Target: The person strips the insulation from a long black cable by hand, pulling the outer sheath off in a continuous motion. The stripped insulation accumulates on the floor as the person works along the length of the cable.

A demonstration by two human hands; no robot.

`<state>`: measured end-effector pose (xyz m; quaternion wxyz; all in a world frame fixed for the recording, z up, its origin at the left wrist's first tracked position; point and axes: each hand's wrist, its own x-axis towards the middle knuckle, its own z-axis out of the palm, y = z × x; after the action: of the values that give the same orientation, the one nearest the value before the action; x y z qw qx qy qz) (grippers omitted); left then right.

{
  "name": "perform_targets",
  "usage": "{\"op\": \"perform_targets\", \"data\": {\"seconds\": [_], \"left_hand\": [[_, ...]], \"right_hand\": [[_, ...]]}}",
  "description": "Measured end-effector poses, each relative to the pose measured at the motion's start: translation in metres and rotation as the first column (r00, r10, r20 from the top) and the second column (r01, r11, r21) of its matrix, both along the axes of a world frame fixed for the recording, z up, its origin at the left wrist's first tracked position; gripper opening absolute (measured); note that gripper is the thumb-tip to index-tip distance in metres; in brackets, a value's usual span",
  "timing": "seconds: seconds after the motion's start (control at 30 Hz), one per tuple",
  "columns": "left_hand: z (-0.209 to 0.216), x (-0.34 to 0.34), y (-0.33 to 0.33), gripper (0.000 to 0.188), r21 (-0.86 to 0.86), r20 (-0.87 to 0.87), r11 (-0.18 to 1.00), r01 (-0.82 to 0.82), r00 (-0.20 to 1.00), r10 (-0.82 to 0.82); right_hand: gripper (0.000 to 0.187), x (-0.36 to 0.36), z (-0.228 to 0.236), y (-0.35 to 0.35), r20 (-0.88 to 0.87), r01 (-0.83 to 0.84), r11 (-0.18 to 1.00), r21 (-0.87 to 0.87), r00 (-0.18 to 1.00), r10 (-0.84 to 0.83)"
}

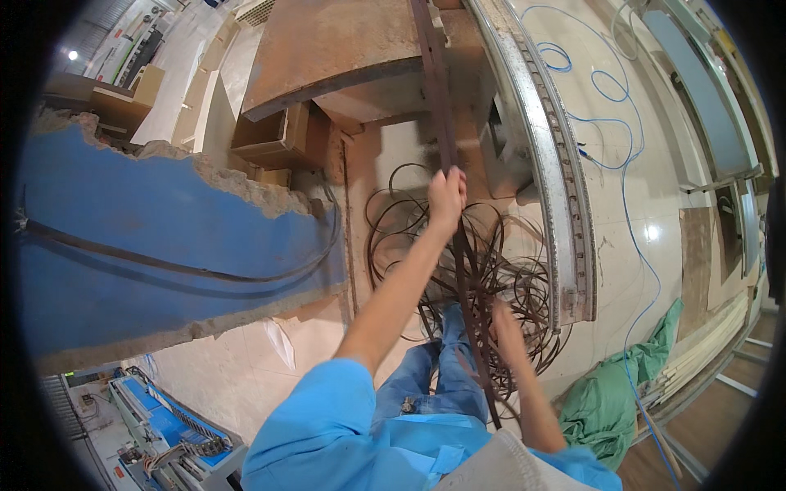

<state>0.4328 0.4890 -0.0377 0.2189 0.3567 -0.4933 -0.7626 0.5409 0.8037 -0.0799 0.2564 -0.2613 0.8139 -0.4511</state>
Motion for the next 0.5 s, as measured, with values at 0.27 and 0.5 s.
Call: {"op": "perform_targets", "data": {"seconds": [0.27,0.5], "left_hand": [[0.021,0.154,0.155,0.034,-0.003,0.223,0.992,0.124,0.968,-0.12],[0.002,0.235,0.237,0.031,0.385,0.073,0.918,0.096,0.988,-0.134]], "right_hand": [[0.058,-0.266,0.056,-0.341,0.733,0.271,0.913,-0.305,0.679,0.043],[0.031,-0.267,0.064,-0.363,0.554,0.216,0.938,-0.271,0.832,-0.031]]}}
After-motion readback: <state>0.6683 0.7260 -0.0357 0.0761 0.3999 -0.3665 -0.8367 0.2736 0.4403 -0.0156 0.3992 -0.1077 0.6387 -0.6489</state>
